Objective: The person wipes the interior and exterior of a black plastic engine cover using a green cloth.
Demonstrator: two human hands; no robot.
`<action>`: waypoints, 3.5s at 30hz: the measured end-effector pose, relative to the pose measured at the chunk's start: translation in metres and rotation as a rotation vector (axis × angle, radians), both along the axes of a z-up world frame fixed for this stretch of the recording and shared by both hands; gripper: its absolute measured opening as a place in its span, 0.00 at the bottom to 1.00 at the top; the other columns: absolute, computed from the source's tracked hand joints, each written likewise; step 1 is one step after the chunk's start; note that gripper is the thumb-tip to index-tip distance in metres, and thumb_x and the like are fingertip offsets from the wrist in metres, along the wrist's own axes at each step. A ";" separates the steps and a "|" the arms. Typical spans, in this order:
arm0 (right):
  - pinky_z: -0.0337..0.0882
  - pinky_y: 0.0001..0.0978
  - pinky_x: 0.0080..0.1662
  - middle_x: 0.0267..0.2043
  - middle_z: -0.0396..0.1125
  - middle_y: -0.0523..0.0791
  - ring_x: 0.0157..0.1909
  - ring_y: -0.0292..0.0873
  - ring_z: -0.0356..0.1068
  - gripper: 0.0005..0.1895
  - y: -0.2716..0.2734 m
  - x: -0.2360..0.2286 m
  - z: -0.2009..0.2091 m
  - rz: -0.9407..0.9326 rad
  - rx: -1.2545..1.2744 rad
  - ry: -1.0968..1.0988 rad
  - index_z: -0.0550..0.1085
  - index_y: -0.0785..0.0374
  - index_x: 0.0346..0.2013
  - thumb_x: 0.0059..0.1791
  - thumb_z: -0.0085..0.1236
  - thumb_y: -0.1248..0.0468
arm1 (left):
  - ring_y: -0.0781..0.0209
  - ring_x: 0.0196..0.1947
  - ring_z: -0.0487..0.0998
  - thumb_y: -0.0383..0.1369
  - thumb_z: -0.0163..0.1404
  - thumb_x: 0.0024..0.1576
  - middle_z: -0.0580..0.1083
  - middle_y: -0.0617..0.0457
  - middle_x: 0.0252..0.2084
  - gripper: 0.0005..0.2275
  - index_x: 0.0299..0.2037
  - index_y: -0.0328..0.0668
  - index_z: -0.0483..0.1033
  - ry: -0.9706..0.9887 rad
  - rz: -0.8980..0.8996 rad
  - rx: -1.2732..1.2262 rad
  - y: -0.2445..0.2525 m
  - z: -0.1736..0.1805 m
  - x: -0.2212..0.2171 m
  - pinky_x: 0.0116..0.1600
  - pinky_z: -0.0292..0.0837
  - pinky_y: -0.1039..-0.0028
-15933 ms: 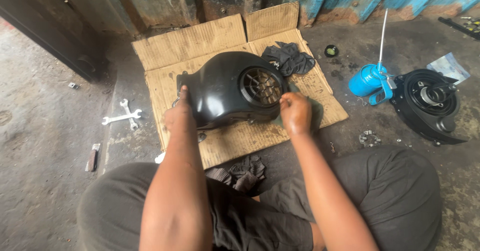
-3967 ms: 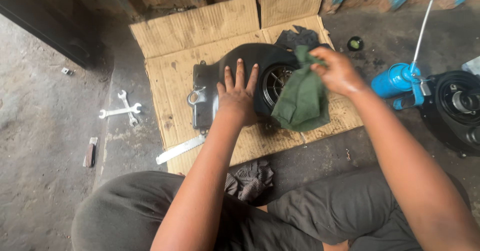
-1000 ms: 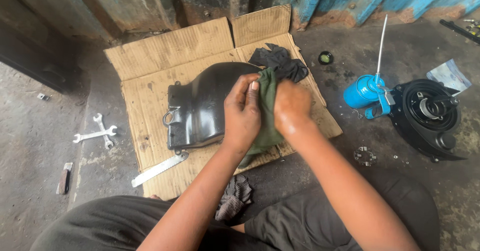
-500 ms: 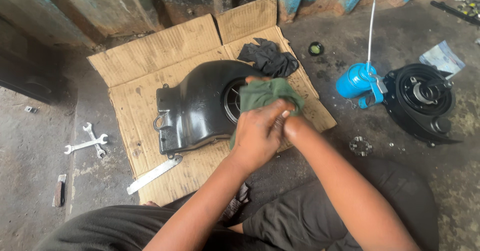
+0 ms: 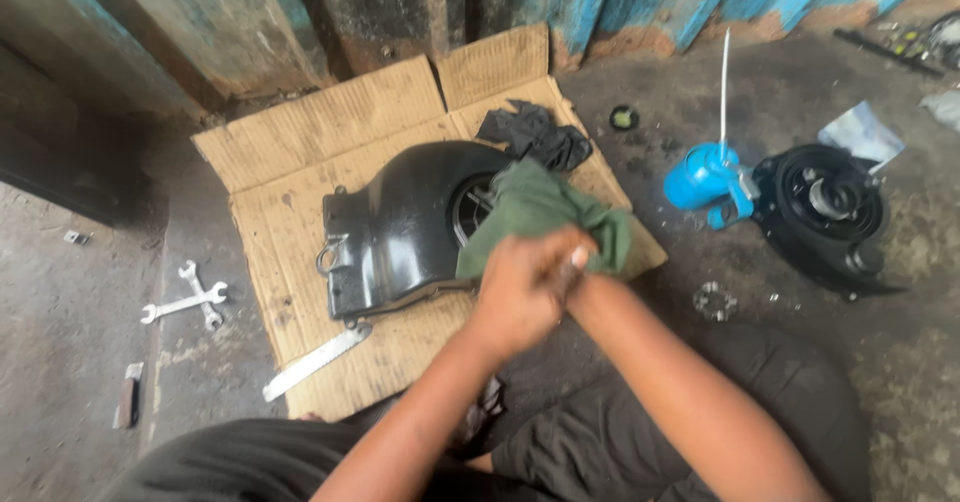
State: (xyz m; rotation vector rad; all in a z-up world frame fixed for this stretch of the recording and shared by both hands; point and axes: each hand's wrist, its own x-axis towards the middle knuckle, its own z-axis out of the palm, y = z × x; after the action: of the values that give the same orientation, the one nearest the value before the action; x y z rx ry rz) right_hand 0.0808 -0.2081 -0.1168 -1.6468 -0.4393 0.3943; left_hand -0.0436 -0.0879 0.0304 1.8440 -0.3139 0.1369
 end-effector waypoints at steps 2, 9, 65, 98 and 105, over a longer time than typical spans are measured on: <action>0.69 0.31 0.56 0.50 0.69 0.44 0.52 0.39 0.69 0.14 -0.005 0.016 0.004 -0.050 0.029 -0.030 0.69 0.64 0.49 0.50 0.53 0.64 | 0.60 0.25 0.78 0.33 0.46 0.64 0.75 0.49 0.26 0.08 0.42 0.39 0.78 0.054 0.022 -0.129 0.008 -0.005 0.009 0.35 0.75 0.68; 0.72 0.30 0.50 0.44 0.72 0.42 0.46 0.36 0.72 0.09 -0.061 0.049 0.076 -0.134 0.036 -0.059 0.74 0.64 0.41 0.47 0.59 0.66 | 0.67 0.42 0.73 0.34 0.46 0.71 0.75 0.51 0.39 0.09 0.47 0.36 0.75 -0.302 0.440 -0.132 0.094 0.002 0.036 0.52 0.70 0.75; 0.66 0.35 0.60 0.59 0.67 0.47 0.58 0.42 0.66 0.25 -0.012 -0.028 0.110 -0.037 -0.636 -0.452 0.66 0.64 0.64 0.52 0.46 0.63 | 0.51 0.45 0.77 0.43 0.50 0.60 0.67 0.44 0.69 0.17 0.55 0.42 0.72 -0.619 -0.097 0.535 -0.012 0.023 -0.023 0.43 0.76 0.61; 0.73 0.45 0.47 0.39 0.73 0.54 0.43 0.54 0.74 0.10 0.015 0.064 0.035 0.268 -1.262 -0.910 0.76 0.66 0.40 0.47 0.55 0.66 | 0.36 0.77 0.36 0.61 0.46 0.57 0.39 0.35 0.77 0.47 0.76 0.40 0.35 0.358 0.430 0.973 0.072 -0.086 0.049 0.70 0.40 0.38; 0.73 0.43 0.45 0.39 0.72 0.52 0.42 0.51 0.73 0.09 0.012 0.063 0.065 0.292 -1.057 -0.697 0.76 0.65 0.41 0.47 0.54 0.66 | 0.40 0.73 0.52 0.54 0.42 0.63 0.54 0.38 0.73 0.39 0.77 0.42 0.38 0.224 0.676 0.500 0.084 -0.097 0.055 0.71 0.42 0.40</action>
State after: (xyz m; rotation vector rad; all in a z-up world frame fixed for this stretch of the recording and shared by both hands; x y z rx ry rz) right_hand 0.1435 -0.1960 -0.0520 -2.7720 -1.1277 0.2564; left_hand 0.0117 -0.0039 -0.0667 2.3754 0.4868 0.3347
